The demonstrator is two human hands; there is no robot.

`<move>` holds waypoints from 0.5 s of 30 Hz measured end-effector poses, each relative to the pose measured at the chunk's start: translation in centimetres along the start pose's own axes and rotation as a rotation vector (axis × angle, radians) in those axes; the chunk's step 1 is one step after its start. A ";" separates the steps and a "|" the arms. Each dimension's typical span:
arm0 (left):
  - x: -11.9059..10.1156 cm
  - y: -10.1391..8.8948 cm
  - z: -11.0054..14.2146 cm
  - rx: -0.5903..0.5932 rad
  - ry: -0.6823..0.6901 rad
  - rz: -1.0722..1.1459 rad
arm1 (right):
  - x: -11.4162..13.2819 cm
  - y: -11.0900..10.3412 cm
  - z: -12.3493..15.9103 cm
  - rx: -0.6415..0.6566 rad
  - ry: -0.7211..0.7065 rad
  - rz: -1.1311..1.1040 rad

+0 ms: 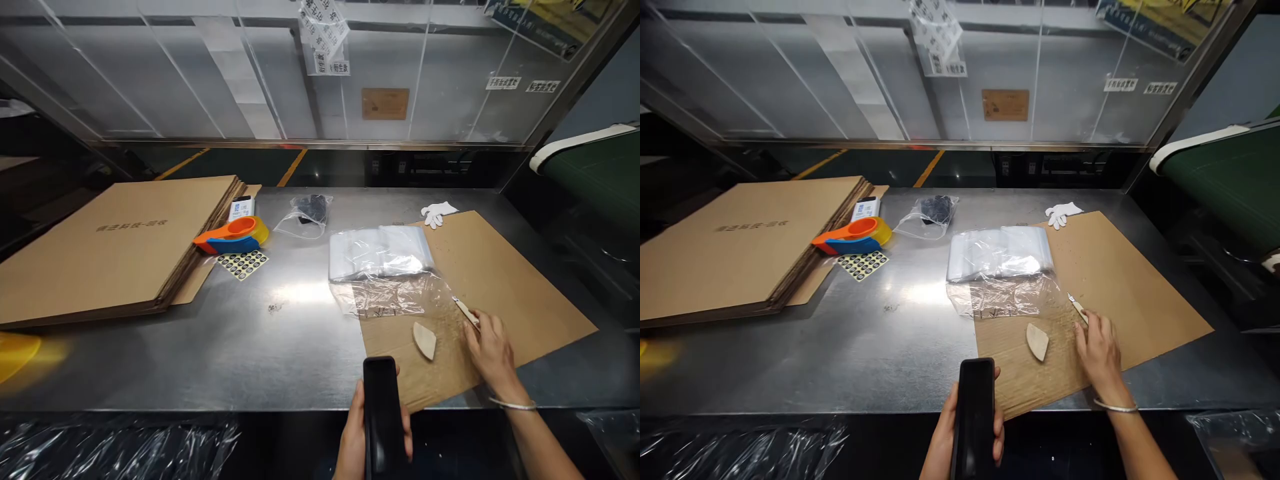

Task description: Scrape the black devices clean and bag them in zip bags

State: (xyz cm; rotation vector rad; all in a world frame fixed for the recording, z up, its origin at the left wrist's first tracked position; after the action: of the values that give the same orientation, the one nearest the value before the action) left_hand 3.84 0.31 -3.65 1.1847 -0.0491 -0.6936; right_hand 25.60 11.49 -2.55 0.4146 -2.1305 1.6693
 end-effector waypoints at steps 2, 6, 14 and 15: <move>-0.4 0.2 -0.3 -0.025 0.001 0.011 | -1.2 0.7 -1.7 0.023 -0.057 0.111; -1.8 0.5 0.0 -0.182 0.020 0.067 | -2.1 2.0 -3.0 0.104 -0.132 0.220; -4.4 0.3 0.5 -0.299 0.154 0.159 | 1.9 -0.6 2.9 0.358 -0.061 -0.107; -4.5 0.2 0.4 -0.307 0.166 0.154 | 4.0 -0.5 4.8 0.507 -0.103 -0.287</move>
State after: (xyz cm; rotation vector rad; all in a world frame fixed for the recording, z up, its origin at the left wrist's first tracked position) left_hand 0.21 2.32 -1.92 0.9278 0.1020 -0.4463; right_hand 21.67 6.73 -1.18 0.9232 -1.5907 2.0288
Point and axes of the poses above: each hand's wrist, its own z-axis away from the middle knuckle, its own y-axis out of the palm, x = y × z, the point moved 6 cm from there along -z, towards the middle knuckle, and after that the axes turned 1 degree about z, right-handed, at the moved point
